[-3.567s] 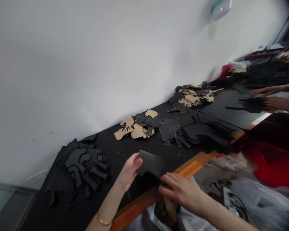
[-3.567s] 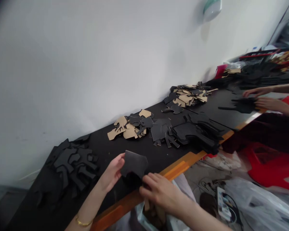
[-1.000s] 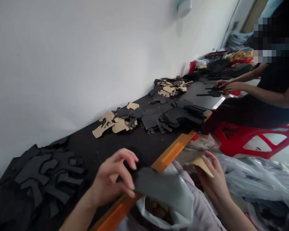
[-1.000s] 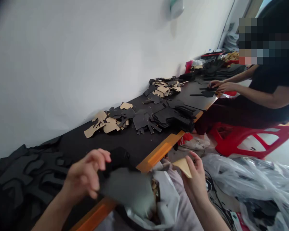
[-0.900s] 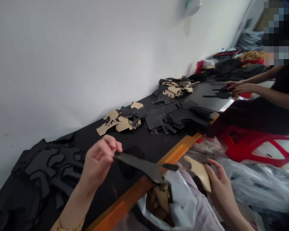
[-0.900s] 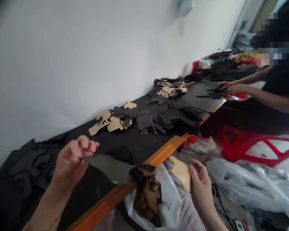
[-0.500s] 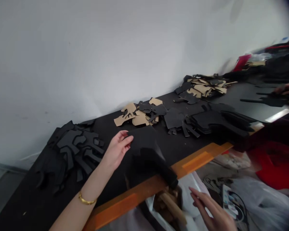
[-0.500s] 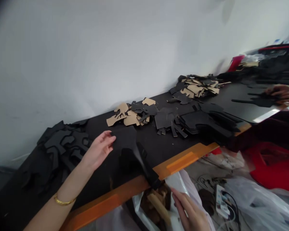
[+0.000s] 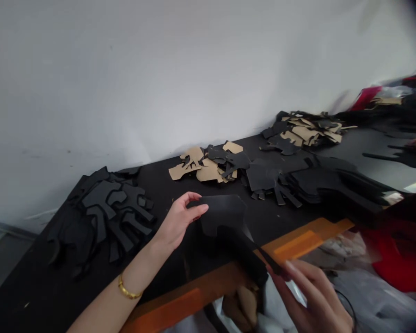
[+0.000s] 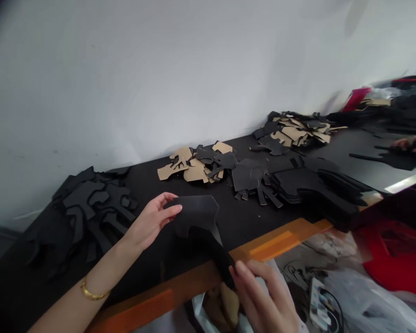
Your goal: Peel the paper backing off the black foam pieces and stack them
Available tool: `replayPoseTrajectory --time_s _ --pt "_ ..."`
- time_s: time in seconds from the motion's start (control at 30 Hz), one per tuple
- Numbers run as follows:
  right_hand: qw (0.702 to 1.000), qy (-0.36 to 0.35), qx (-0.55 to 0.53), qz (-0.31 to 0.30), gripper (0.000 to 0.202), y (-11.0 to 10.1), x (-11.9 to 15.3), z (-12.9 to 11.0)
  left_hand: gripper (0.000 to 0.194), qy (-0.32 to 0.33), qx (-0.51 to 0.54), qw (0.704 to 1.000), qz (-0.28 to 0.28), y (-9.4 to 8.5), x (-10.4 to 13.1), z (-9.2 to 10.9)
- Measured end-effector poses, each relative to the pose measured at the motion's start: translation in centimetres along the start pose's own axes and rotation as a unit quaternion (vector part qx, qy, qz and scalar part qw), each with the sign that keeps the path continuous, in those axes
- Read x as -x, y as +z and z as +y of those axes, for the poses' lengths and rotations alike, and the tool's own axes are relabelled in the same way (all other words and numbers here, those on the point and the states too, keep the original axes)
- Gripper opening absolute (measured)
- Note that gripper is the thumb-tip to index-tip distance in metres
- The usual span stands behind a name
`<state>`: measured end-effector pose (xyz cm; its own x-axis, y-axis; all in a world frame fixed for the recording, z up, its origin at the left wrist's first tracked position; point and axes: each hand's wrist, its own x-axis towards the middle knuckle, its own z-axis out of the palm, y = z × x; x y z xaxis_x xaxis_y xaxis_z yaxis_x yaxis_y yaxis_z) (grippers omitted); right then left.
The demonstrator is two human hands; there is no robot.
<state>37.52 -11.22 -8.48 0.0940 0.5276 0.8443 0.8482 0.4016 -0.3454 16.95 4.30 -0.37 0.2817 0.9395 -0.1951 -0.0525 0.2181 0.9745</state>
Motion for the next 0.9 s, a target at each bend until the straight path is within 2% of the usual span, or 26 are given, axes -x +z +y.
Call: replayPoseTrajectory --time_s 0.07,0.2,0.37,0.5,0.9 --pt "1.0 0.012 -0.009 -0.015 0.053 -0.1 -0.5 0.0 0.029 -0.001 0.007 1.0 0.004 0.0 0.0 0.0" --pt "0.998 0.04 -0.041 -0.041 0.036 0.1 -0.4 0.5 0.032 0.0 0.029 1.0 0.007 -0.7 -0.1 -1.3" --pt "0.99 0.068 -0.079 -0.092 0.037 1.0 1.1 1.2 0.035 -0.016 0.047 0.998 0.029 -1.9 0.0 -3.9" --pt "0.99 0.064 -0.071 -0.102 0.035 1.4 1.3 1.2 0.036 -0.017 0.074 0.996 0.055 -2.0 -0.1 -5.2" --pt "0.988 0.058 -0.069 -0.123 0.034 1.5 1.3 1.2 0.037 0.004 0.038 0.998 0.049 -2.5 -0.7 -6.4"
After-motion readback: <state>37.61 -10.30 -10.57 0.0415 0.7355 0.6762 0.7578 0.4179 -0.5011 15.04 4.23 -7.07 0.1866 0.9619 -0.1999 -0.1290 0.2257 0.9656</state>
